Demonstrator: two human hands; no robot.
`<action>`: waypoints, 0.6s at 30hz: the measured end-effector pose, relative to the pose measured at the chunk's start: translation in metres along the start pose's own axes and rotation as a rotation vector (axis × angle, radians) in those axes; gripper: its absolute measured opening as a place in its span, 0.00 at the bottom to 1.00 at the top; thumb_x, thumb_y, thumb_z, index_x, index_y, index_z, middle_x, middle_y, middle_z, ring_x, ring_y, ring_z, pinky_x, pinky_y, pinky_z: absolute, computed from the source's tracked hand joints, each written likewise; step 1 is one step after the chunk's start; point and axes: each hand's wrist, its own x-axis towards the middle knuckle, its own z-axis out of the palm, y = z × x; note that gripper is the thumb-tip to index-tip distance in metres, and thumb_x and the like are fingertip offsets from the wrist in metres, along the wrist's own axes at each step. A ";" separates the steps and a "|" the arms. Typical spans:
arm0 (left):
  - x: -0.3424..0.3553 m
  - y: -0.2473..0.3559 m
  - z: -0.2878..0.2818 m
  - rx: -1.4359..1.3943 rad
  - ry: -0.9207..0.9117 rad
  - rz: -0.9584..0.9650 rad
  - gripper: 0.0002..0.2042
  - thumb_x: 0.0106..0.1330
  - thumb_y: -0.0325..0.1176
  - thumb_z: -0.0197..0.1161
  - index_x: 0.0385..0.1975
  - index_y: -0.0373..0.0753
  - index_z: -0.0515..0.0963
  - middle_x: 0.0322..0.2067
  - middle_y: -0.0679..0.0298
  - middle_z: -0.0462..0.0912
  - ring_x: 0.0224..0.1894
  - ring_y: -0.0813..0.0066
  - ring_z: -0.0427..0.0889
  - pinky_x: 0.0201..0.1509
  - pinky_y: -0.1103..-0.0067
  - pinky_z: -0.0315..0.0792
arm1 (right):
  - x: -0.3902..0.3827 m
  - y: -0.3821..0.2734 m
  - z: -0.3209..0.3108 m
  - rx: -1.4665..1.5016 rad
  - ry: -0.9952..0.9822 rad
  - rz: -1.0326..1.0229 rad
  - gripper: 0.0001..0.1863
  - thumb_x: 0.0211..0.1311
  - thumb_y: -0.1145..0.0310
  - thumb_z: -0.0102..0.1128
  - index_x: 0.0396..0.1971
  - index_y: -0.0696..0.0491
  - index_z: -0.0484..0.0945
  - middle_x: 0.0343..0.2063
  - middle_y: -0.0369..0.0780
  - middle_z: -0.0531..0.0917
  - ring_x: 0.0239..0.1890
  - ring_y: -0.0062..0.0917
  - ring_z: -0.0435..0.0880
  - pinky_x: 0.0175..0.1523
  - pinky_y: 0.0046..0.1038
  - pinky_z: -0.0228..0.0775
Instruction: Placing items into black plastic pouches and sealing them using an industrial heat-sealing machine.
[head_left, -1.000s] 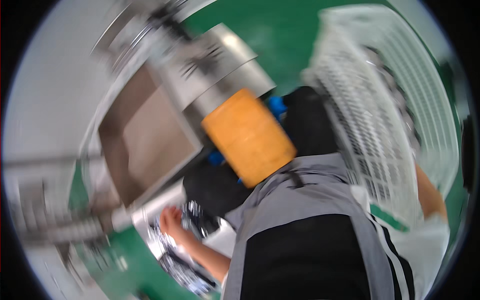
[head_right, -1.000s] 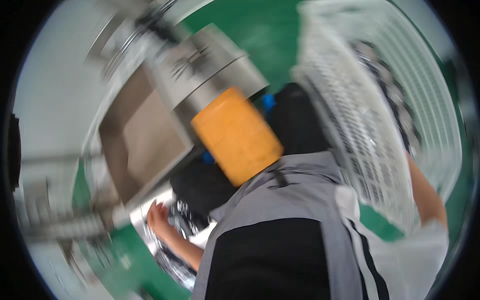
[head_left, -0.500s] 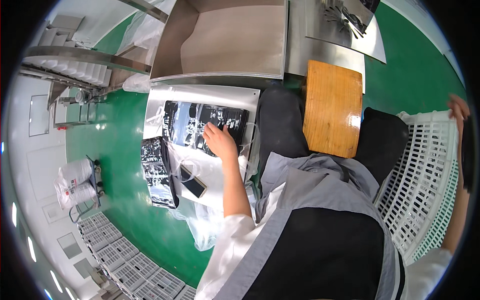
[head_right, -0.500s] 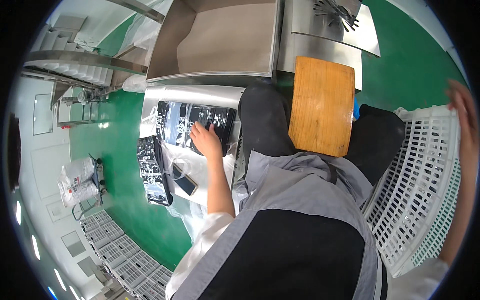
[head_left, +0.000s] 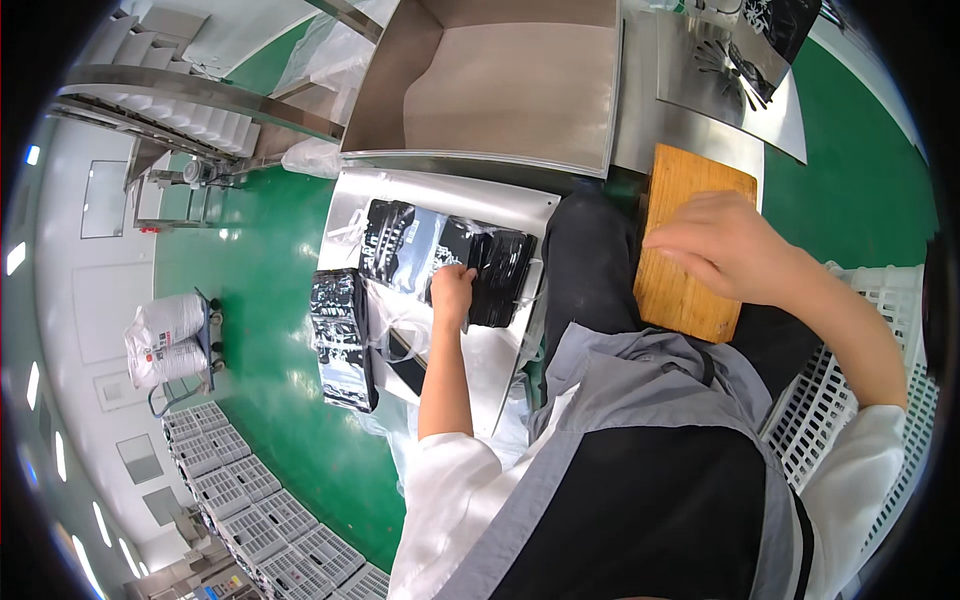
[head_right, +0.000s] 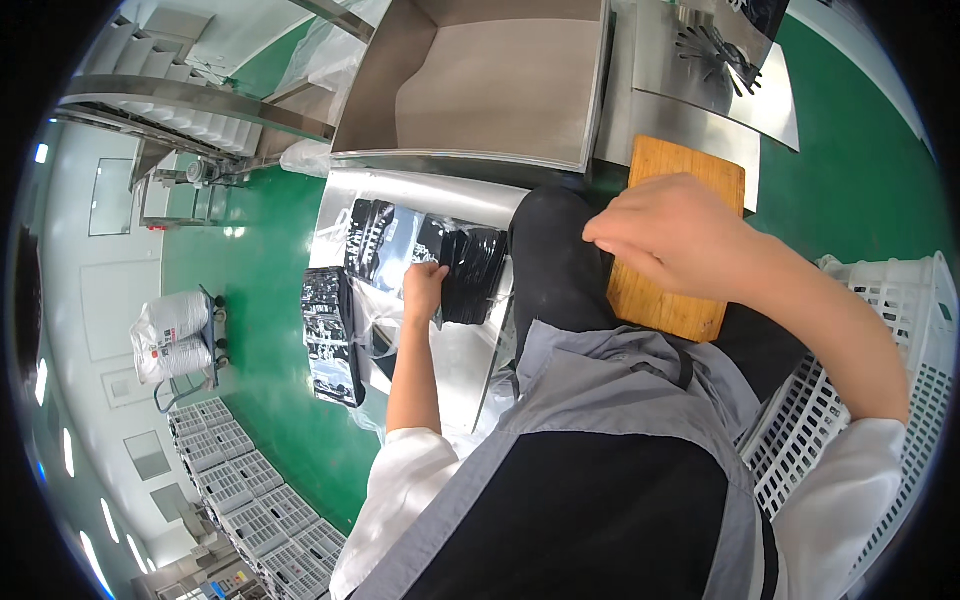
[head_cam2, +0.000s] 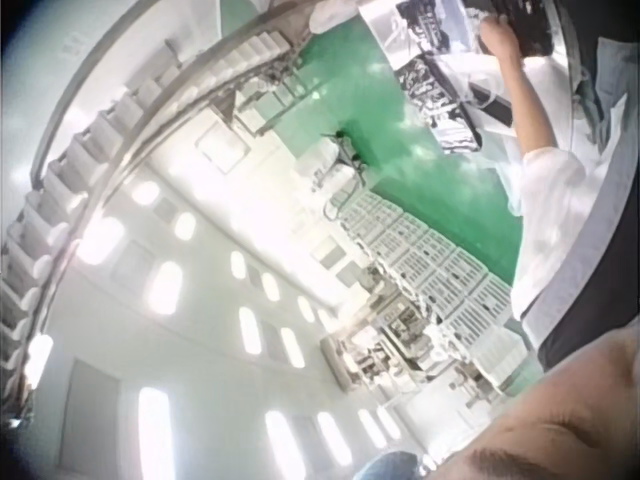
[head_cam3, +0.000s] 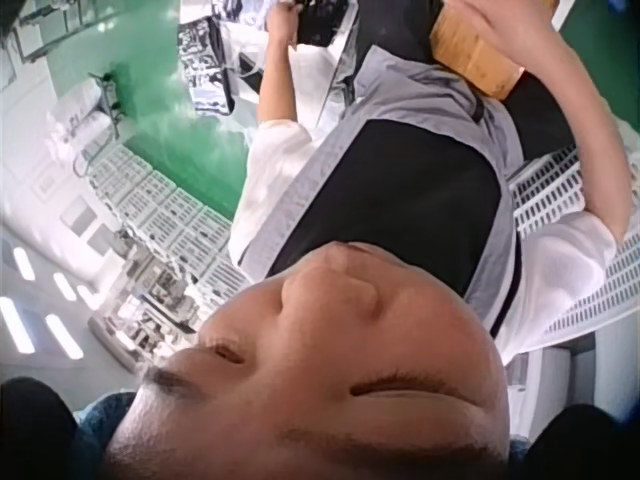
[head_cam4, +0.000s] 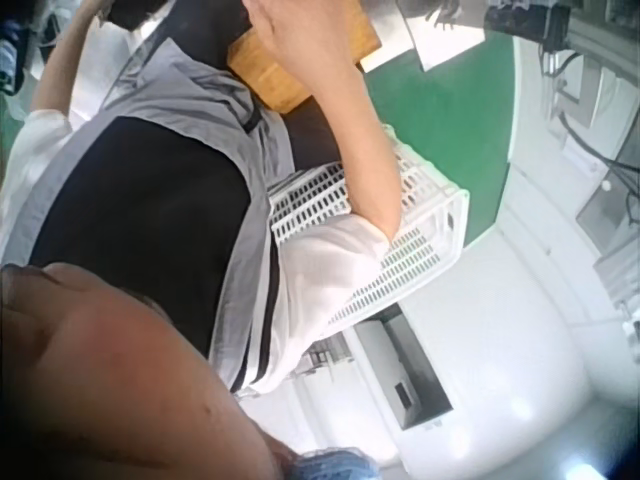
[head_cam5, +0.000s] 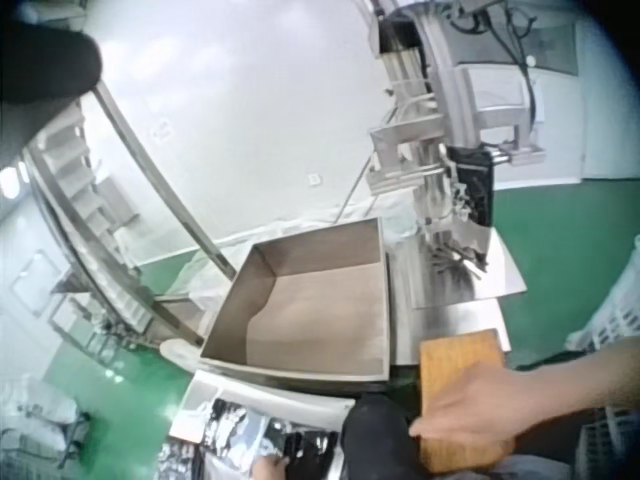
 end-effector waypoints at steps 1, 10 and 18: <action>0.001 -0.002 -0.002 0.026 -0.085 0.020 0.10 0.49 0.33 0.65 0.19 0.32 0.76 0.21 0.47 0.76 0.26 0.49 0.77 0.32 0.65 0.69 | 0.002 0.002 0.005 -0.015 -0.035 0.018 0.06 0.51 0.75 0.57 0.31 0.56 0.76 0.19 0.41 0.76 0.23 0.35 0.75 0.28 0.33 0.65; 0.011 0.000 -0.006 -0.371 -0.272 -0.106 0.12 0.50 0.29 0.67 0.12 0.37 0.70 0.12 0.64 0.73 0.17 0.73 0.72 0.22 0.77 0.66 | -0.014 0.012 0.031 0.580 0.177 0.524 0.08 0.60 0.71 0.51 0.35 0.57 0.78 0.23 0.37 0.80 0.25 0.19 0.77 0.33 0.20 0.68; -0.017 0.079 -0.086 -1.113 -0.120 -0.141 0.04 0.58 0.24 0.61 0.25 0.40 0.72 0.24 0.70 0.77 0.23 0.84 0.72 0.26 0.86 0.66 | -0.021 0.008 0.057 0.813 0.509 0.812 0.10 0.61 0.70 0.52 0.38 0.58 0.78 0.24 0.35 0.79 0.26 0.16 0.76 0.34 0.18 0.68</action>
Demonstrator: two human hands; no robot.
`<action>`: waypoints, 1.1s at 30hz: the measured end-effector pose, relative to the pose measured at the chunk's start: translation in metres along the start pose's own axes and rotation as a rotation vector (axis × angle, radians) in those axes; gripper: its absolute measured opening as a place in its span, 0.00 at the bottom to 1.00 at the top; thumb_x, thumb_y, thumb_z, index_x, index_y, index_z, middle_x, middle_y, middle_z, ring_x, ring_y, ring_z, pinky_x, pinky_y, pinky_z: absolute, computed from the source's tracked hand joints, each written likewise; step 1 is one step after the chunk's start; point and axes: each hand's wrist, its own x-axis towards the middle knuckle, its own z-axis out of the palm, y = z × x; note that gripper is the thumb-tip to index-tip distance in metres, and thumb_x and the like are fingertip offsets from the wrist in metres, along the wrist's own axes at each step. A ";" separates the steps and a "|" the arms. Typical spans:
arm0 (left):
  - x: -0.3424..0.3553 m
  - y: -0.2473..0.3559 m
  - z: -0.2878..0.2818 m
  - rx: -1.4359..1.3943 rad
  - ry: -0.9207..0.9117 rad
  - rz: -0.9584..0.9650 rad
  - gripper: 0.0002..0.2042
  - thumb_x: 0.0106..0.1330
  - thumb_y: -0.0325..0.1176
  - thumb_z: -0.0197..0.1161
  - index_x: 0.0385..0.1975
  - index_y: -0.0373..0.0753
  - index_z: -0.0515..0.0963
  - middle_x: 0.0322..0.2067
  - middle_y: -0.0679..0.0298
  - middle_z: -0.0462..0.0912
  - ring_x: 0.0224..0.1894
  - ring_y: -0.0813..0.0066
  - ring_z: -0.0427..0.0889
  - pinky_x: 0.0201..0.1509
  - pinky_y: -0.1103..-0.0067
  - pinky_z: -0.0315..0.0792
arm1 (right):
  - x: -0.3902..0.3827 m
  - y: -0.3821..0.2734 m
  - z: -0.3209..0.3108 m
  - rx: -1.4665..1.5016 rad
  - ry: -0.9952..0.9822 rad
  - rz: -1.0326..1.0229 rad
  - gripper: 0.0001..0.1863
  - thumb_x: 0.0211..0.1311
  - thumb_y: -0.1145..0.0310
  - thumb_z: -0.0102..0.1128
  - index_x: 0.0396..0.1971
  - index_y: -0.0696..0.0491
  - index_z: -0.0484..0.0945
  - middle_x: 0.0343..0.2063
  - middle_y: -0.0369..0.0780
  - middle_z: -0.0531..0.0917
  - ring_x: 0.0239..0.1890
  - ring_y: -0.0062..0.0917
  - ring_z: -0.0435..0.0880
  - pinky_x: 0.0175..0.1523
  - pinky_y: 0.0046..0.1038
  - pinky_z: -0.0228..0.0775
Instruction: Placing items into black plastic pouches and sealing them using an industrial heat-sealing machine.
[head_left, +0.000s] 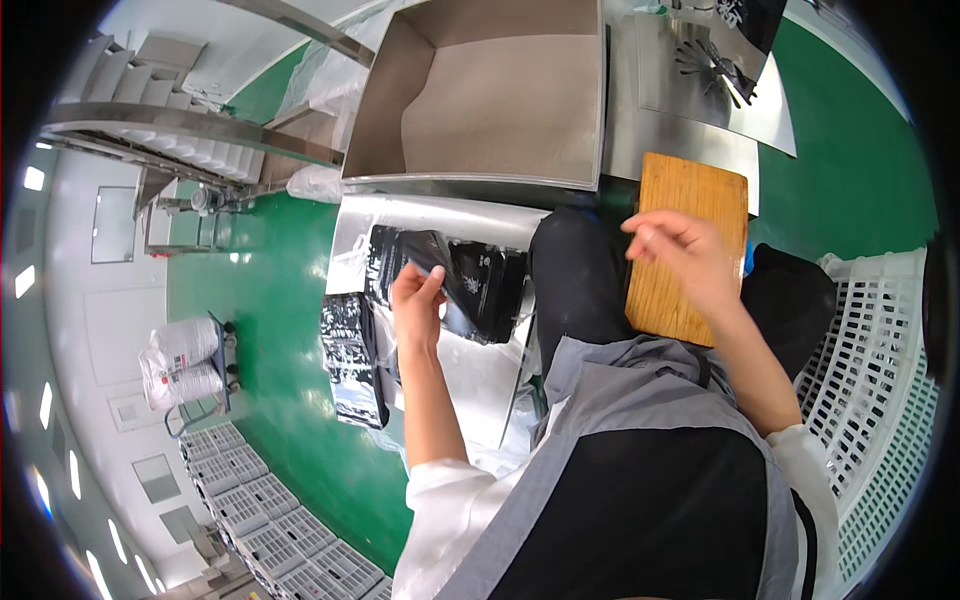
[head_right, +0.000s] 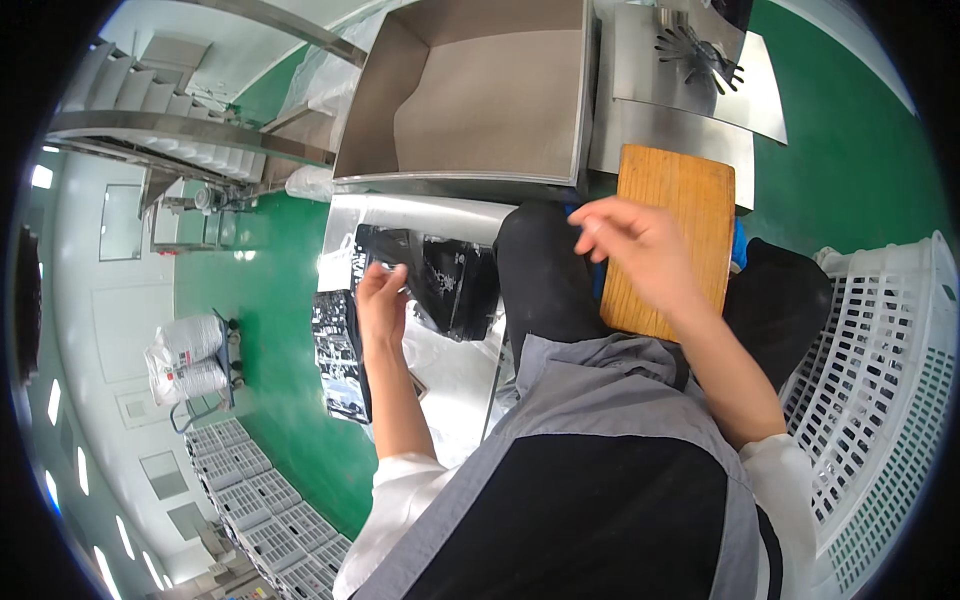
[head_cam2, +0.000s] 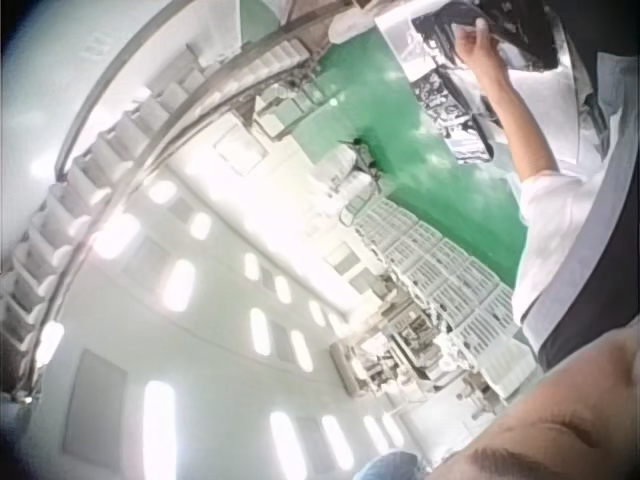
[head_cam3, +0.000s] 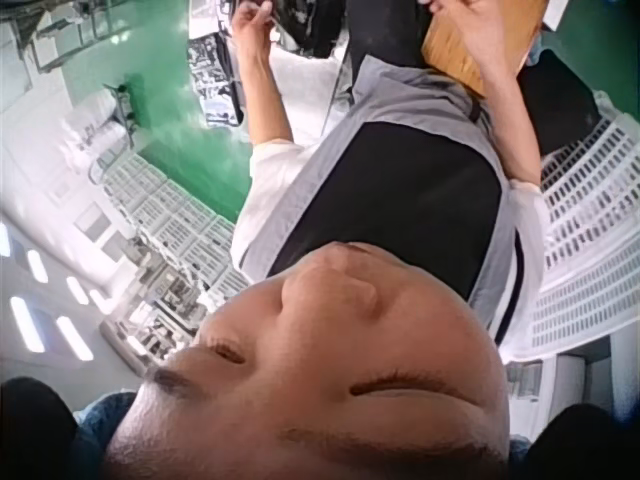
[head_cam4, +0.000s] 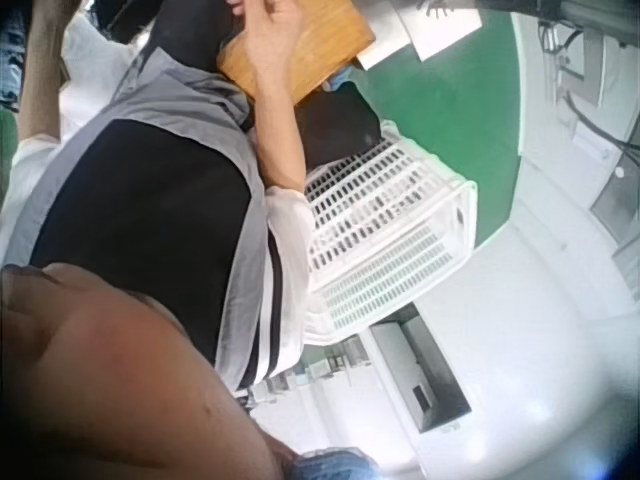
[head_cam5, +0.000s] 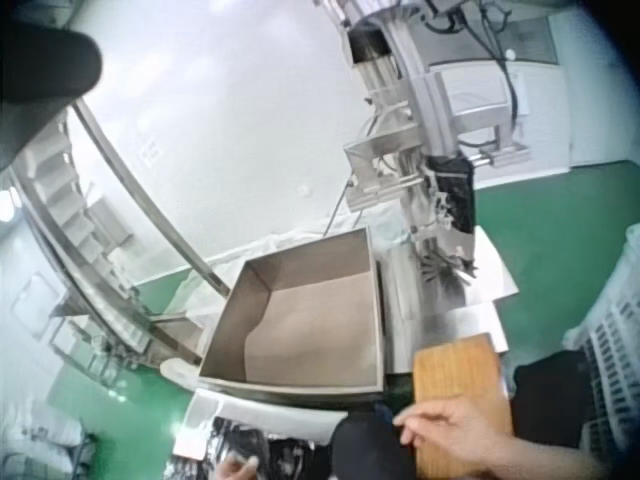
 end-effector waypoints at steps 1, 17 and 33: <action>-0.013 0.016 0.015 -0.104 -0.061 0.174 0.04 0.57 0.23 0.61 0.27 0.39 0.73 0.25 0.68 0.78 0.24 0.84 0.73 0.28 0.87 0.66 | -0.002 -0.004 0.011 0.040 -0.069 -0.119 0.10 0.61 0.70 0.53 0.39 0.58 0.77 0.26 0.36 0.80 0.26 0.16 0.76 0.34 0.19 0.69; -0.101 0.029 0.185 0.311 -0.398 0.797 0.07 0.54 0.18 0.64 0.32 0.30 0.75 0.29 0.63 0.80 0.29 0.82 0.76 0.34 0.86 0.70 | -0.053 -0.042 -0.026 -0.746 -0.038 -0.667 0.23 0.47 0.73 0.59 0.46 0.61 0.70 0.30 0.42 0.79 0.33 0.34 0.79 0.33 0.32 0.72; -0.085 0.056 0.234 0.557 -0.603 0.730 0.12 0.53 0.28 0.66 0.19 0.34 0.68 0.17 0.58 0.74 0.18 0.69 0.71 0.23 0.78 0.66 | -0.060 -0.010 -0.069 -0.605 -0.122 -0.409 0.22 0.57 0.67 0.55 0.51 0.58 0.69 0.38 0.49 0.78 0.38 0.39 0.79 0.42 0.32 0.72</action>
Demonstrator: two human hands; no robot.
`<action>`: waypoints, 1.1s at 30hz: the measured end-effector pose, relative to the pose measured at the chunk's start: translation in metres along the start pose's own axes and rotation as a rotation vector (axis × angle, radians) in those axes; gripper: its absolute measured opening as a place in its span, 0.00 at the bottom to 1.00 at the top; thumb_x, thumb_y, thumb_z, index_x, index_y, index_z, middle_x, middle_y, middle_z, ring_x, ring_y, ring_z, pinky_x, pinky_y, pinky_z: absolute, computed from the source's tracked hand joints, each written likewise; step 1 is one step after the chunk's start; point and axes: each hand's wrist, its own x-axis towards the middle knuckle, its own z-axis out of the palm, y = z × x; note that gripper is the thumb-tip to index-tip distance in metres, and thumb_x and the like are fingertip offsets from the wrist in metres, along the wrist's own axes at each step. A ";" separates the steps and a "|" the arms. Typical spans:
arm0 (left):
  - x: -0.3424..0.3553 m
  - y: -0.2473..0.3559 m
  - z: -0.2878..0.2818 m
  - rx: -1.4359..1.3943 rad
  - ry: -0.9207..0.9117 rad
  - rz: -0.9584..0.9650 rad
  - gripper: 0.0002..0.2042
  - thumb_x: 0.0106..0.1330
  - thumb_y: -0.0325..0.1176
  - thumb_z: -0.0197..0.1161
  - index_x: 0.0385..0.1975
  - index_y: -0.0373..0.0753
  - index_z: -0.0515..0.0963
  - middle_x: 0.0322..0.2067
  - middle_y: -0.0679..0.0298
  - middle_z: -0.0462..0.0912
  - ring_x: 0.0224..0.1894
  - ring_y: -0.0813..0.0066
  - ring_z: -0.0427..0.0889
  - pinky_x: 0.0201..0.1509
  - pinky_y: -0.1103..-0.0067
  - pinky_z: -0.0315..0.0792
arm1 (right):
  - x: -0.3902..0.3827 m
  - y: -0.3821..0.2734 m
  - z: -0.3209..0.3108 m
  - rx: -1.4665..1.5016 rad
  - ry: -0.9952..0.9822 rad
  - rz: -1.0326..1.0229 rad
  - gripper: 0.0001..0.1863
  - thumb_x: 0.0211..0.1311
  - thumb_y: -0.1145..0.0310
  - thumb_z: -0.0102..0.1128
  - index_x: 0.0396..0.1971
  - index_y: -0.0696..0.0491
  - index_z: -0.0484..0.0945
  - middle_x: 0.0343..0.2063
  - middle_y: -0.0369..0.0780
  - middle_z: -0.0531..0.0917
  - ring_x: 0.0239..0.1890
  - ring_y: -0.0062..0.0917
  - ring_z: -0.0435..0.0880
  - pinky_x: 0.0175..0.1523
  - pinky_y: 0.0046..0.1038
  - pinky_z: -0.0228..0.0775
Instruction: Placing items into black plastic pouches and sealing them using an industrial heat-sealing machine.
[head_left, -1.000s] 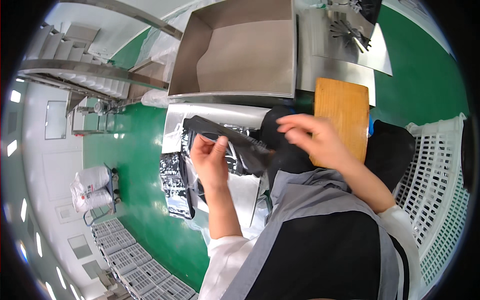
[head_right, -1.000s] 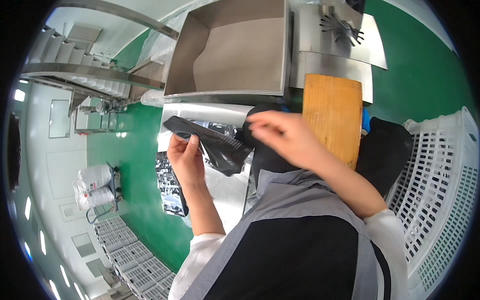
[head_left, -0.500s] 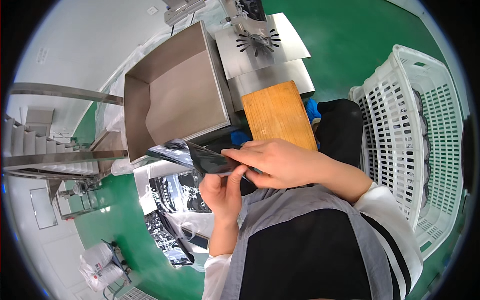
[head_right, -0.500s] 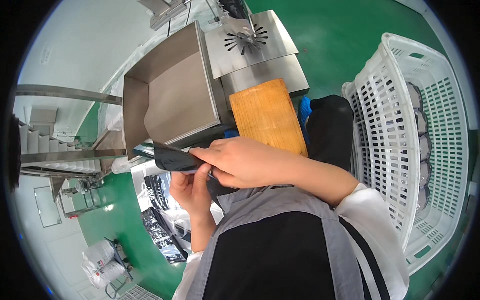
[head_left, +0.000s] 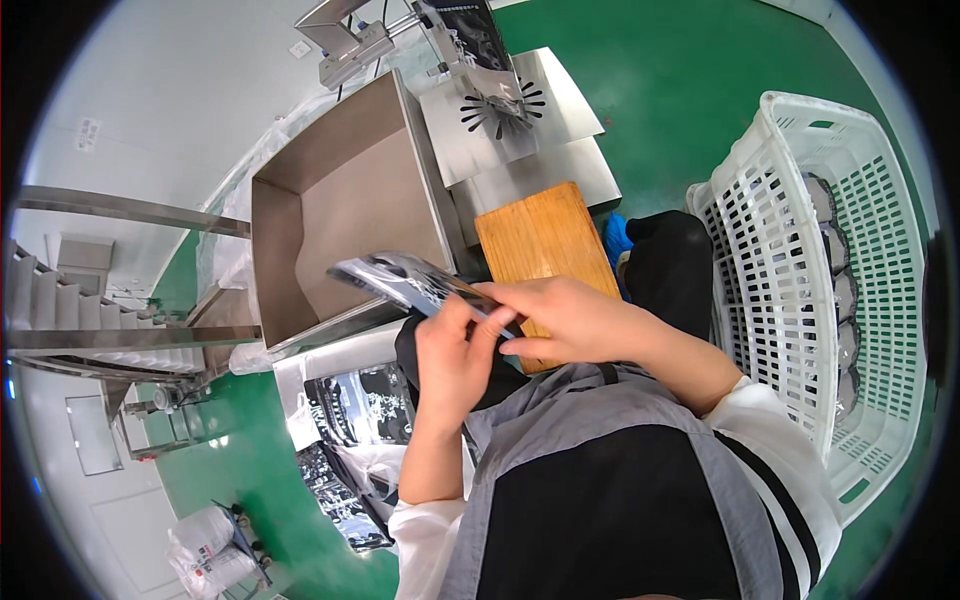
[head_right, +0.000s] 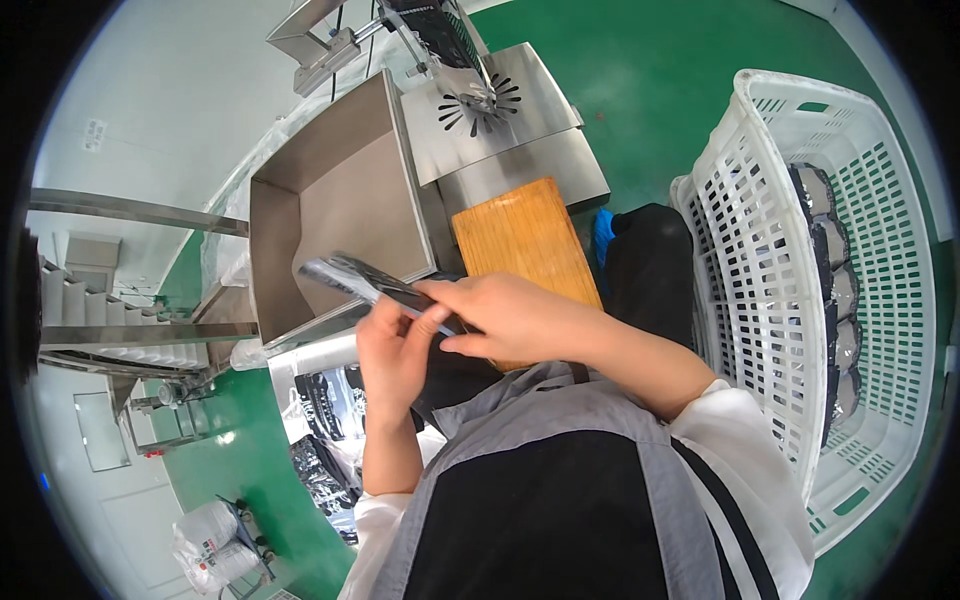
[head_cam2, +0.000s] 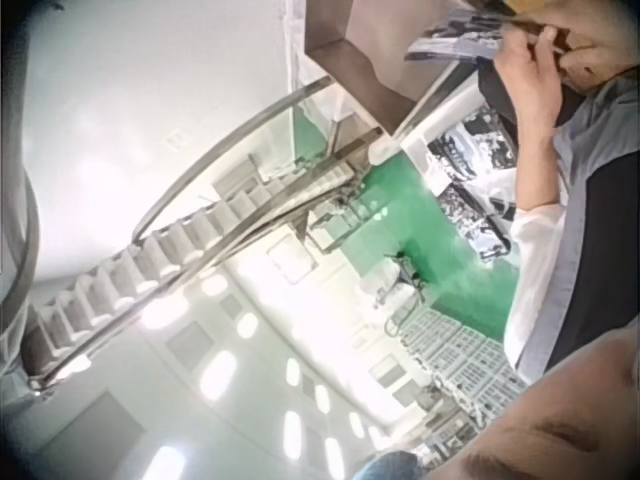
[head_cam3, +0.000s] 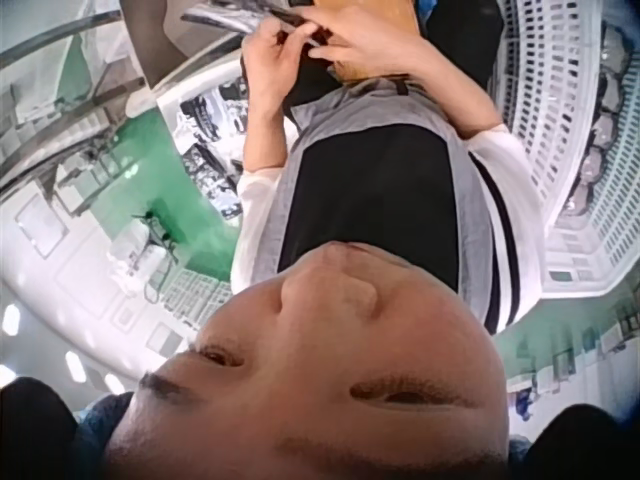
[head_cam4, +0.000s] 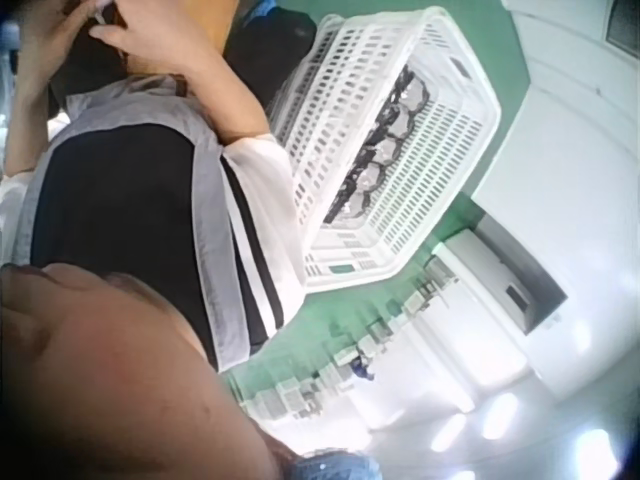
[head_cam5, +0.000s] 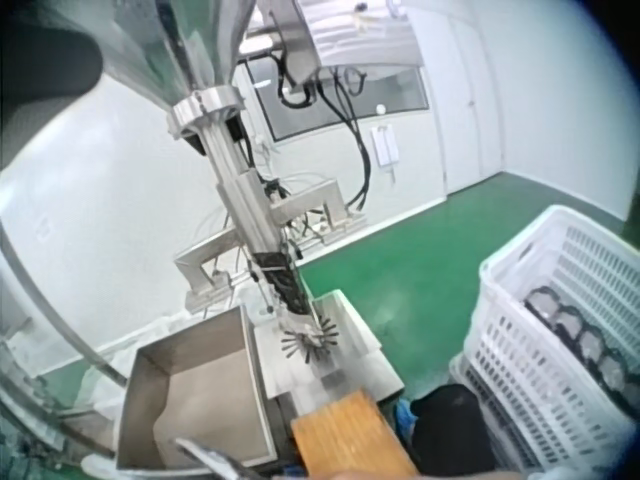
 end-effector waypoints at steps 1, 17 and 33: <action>0.001 0.000 -0.005 0.137 0.010 -0.006 0.13 0.54 0.29 0.66 0.18 0.34 0.67 0.15 0.59 0.72 0.16 0.69 0.68 0.22 0.79 0.64 | -0.005 0.016 0.007 0.329 0.024 0.046 0.23 0.57 0.66 0.55 0.52 0.57 0.68 0.39 0.49 0.78 0.40 0.39 0.78 0.43 0.32 0.72; 0.004 -0.034 -0.040 -0.416 0.498 -0.186 0.05 0.59 0.23 0.60 0.27 0.36 0.70 0.22 0.68 0.74 0.18 0.88 0.64 0.21 0.90 0.58 | 0.029 0.215 0.109 -0.707 -0.256 -0.216 0.35 0.62 0.45 0.40 0.62 0.54 0.54 0.65 0.39 0.53 0.68 0.24 0.47 0.70 0.37 0.33; 0.007 -0.066 -0.031 -0.498 0.466 -0.284 0.08 0.58 0.23 0.61 0.22 0.38 0.68 0.19 0.69 0.73 0.17 0.87 0.64 0.19 0.89 0.57 | 0.008 0.218 0.003 -0.760 0.067 0.400 0.33 0.59 0.52 0.48 0.61 0.51 0.57 0.62 0.40 0.60 0.66 0.28 0.53 0.67 0.38 0.43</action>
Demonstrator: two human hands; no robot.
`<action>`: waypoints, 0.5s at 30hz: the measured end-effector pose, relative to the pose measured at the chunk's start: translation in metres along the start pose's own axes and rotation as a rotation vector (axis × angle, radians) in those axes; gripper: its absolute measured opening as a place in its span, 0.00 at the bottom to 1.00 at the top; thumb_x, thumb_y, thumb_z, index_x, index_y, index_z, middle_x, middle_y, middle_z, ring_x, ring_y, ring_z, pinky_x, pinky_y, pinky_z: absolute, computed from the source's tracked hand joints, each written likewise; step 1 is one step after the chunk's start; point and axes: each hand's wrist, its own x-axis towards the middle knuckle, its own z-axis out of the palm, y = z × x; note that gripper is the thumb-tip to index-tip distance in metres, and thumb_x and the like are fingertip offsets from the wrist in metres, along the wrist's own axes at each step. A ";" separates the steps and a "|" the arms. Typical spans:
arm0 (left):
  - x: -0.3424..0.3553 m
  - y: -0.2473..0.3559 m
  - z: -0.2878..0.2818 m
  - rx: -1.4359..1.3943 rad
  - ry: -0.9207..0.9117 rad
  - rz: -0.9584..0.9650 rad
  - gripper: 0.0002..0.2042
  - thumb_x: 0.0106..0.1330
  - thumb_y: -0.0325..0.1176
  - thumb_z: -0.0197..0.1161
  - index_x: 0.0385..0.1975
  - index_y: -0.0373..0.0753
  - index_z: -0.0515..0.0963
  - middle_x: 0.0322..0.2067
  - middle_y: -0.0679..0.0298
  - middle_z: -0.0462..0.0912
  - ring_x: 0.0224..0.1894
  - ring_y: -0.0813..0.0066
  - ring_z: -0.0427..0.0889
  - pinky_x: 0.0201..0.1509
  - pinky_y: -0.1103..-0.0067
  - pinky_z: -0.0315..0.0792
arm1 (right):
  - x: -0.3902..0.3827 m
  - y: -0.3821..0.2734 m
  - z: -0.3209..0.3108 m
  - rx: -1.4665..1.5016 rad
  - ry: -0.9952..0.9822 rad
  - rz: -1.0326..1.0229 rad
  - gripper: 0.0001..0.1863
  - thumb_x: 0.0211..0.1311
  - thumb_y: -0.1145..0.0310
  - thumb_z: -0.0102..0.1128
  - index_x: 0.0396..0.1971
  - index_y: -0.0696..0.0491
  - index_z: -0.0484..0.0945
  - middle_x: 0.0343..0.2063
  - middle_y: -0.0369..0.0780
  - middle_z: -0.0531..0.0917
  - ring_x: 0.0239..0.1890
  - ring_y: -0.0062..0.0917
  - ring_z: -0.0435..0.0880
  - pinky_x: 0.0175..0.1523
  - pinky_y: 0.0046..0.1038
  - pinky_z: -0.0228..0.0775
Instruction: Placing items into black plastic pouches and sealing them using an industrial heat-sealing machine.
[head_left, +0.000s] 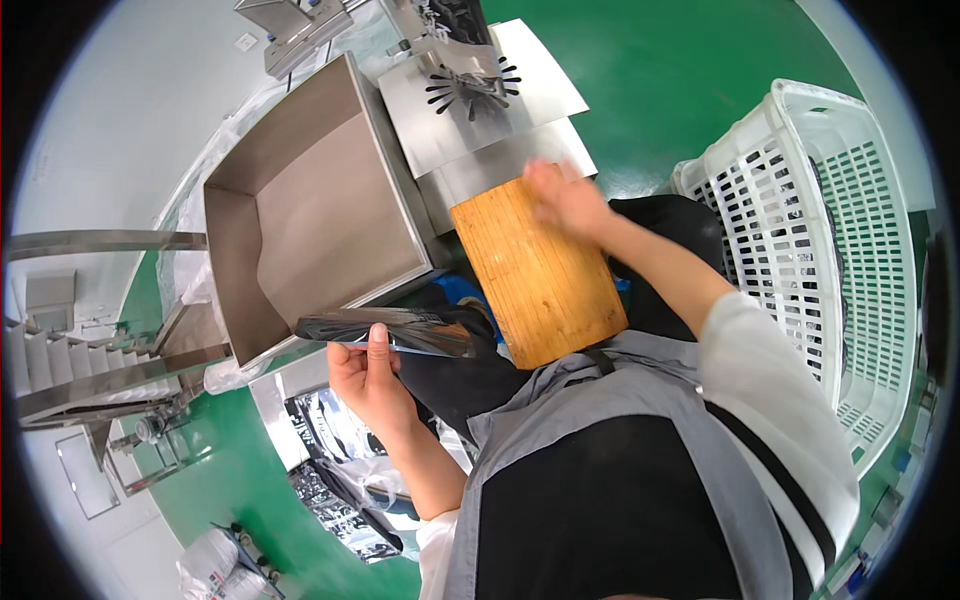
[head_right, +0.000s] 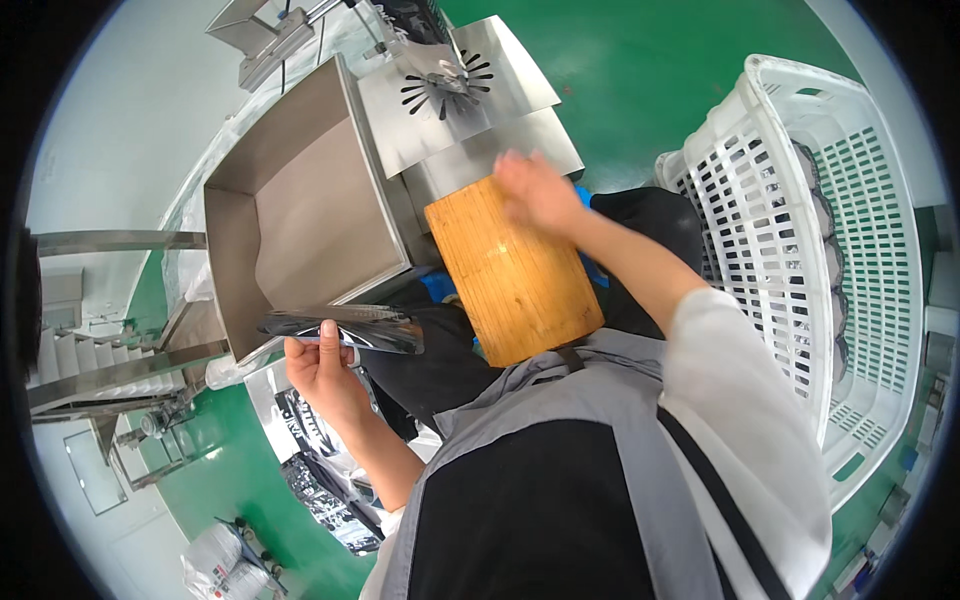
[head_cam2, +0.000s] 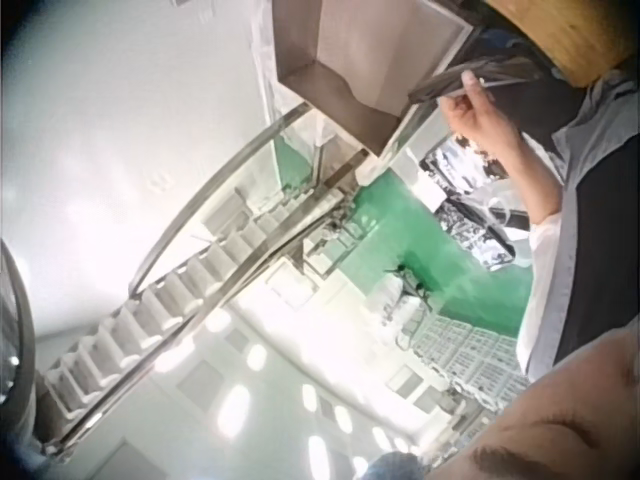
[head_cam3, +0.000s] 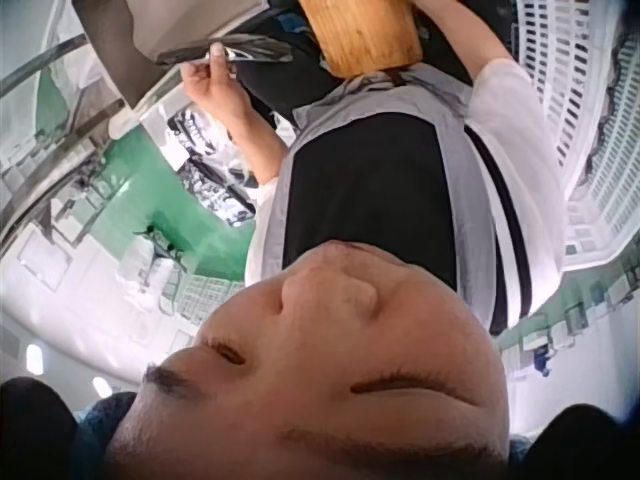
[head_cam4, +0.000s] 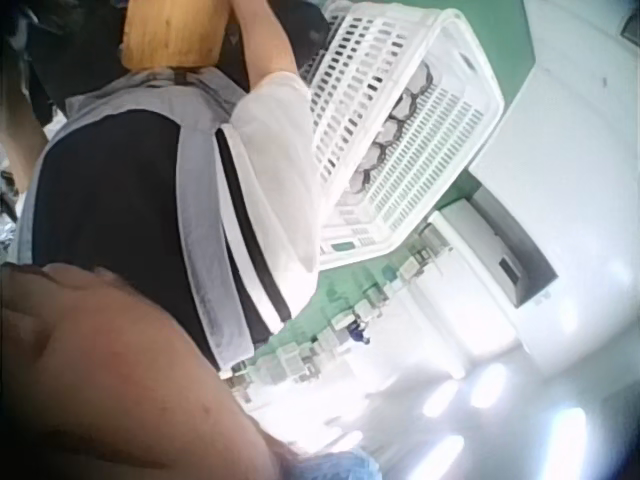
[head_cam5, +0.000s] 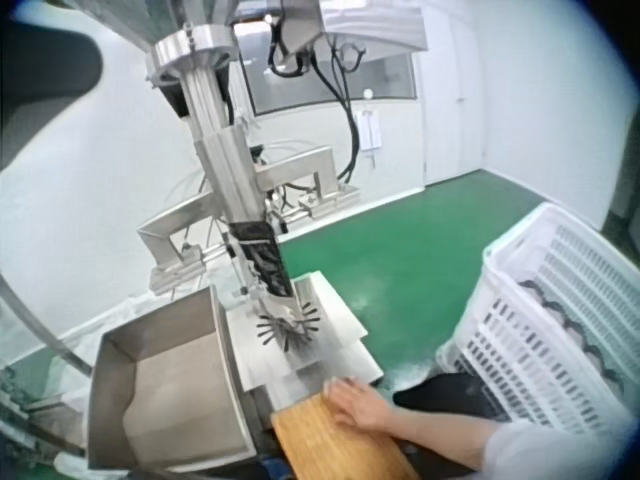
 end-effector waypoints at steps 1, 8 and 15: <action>0.001 -0.001 0.004 -0.019 -0.025 0.010 0.07 0.59 0.24 0.60 0.23 0.38 0.68 0.19 0.70 0.72 0.17 0.88 0.63 0.19 0.89 0.57 | -0.029 -0.017 0.000 0.301 -0.211 -0.080 0.32 0.58 0.53 0.50 0.61 0.50 0.58 0.62 0.40 0.60 0.66 0.29 0.53 0.67 0.39 0.46; 0.011 -0.004 0.026 -0.066 -0.074 0.015 0.05 0.61 0.24 0.58 0.26 0.39 0.69 0.20 0.70 0.72 0.17 0.89 0.63 0.19 0.90 0.57 | -0.111 -0.041 0.040 0.111 -0.307 -0.816 0.33 0.59 0.49 0.48 0.63 0.46 0.56 0.64 0.31 0.57 0.67 0.25 0.51 0.68 0.43 0.37; 0.025 -0.017 0.044 -0.034 -0.088 -0.006 0.05 0.61 0.24 0.58 0.26 0.38 0.70 0.19 0.70 0.72 0.17 0.88 0.62 0.19 0.89 0.56 | -0.012 0.000 0.026 -0.002 -0.182 -0.730 0.32 0.62 0.47 0.41 0.63 0.44 0.54 0.65 0.30 0.55 0.68 0.25 0.47 0.69 0.44 0.31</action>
